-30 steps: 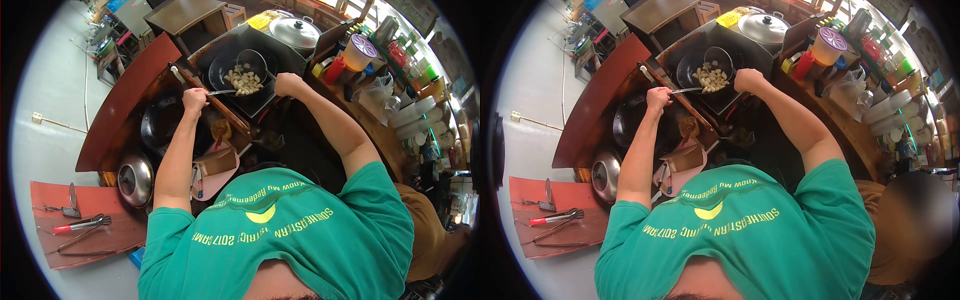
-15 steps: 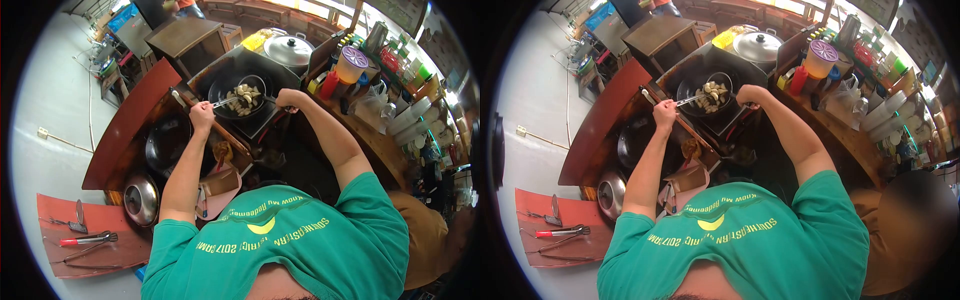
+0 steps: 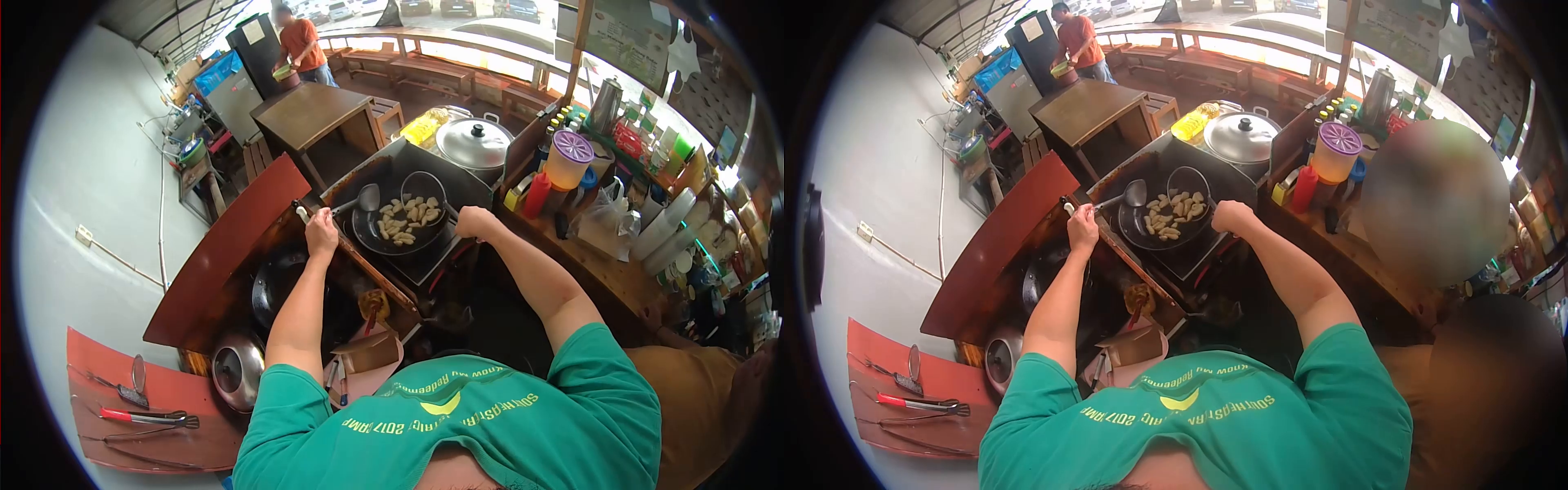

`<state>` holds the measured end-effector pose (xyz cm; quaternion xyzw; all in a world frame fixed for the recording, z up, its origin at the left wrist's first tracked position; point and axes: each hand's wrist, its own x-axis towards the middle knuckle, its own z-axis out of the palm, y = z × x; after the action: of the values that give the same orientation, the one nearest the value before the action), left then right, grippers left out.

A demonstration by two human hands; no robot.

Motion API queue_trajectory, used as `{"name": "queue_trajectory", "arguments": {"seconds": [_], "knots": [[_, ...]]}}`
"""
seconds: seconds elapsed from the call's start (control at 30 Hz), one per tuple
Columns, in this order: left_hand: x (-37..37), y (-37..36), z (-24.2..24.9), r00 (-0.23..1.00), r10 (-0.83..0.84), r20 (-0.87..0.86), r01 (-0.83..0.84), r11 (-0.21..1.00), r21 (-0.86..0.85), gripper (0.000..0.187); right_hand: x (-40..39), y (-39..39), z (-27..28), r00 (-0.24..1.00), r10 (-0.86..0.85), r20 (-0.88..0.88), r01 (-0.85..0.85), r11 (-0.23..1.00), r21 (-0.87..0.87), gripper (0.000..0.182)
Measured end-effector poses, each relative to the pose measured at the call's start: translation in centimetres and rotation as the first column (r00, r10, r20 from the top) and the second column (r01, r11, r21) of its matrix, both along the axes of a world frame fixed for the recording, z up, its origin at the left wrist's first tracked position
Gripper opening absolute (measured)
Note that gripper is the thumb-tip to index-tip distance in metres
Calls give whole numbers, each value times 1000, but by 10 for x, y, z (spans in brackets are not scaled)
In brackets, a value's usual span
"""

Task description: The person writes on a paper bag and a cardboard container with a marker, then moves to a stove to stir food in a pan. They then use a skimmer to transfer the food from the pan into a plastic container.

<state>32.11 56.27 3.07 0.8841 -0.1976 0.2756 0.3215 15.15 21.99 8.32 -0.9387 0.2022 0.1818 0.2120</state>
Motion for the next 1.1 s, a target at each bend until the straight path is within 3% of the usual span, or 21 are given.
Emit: {"name": "queue_trajectory", "arguments": {"seconds": [0.07,0.13,0.4,0.5,0.57,0.6,0.63,0.67,0.73,0.77,0.8,0.87,0.9,1.0,1.1], "knots": [[5,10,-4,999,36,-35,-36,999,11,18,1,-2,-7,1000,17,-26,-19,997,-75,28],[5,20,-4,967,134,-217,-134,991,13,18,-1,-5,-18,995,82,49,-73,985,-157,29],[-4,48,-17,864,74,-499,-132,988,-81,16,-22,3,-25,992,128,21,-121,972,-202,31],[-6,54,-32,740,-136,-659,-113,940,-321,8,-32,13,-23,978,192,81,-172,963,-206,28],[-15,58,-34,646,-346,-680,-35,877,-480,17,-35,16,-27,980,183,80,-169,973,-157,34],[-18,67,-30,603,-446,-662,166,881,-443,14,-40,18,-21,971,223,83,-211,968,-134,41],[-30,58,-32,577,-424,-698,-135,794,-593,9,-42,19,-21,973,219,74,-210,971,-115,35],[-22,64,-47,520,-463,-718,-232,732,-640,9,-49,17,-18,968,224,117,-215,973,-83,35],[-17,62,-62,545,-489,-681,-262,672,-693,8,-42,11,-44,966,191,173,-189,982,-26,29],[-12,56,-59,504,-492,-710,-231,715,-660,11,-44,7,-45,973,142,180,-161,982,96,27],[8,65,-75,477,-497,-725,-214,734,-644,18,-30,-2,-65,939,303,160,-316,947,59,23],[-12,49,-56,531,-323,-784,-352,757,-550,16,-37,9,-47,998,-58,-4,58,978,198,17],[-23,44,-42,524,-292,-800,-396,748,-533,14,-30,12,-53,997,-77,7,74,976,207,17],[-19,45,-44,549,-282,-787,-360,770,-527,14,-21,9,-68,1000,4,-13,-2,981,196,13],[-19,41,-38,580,-255,-774,-366,767,-527,15,-23,10,-63,1000,8,-11,-5,953,302,10]]}}
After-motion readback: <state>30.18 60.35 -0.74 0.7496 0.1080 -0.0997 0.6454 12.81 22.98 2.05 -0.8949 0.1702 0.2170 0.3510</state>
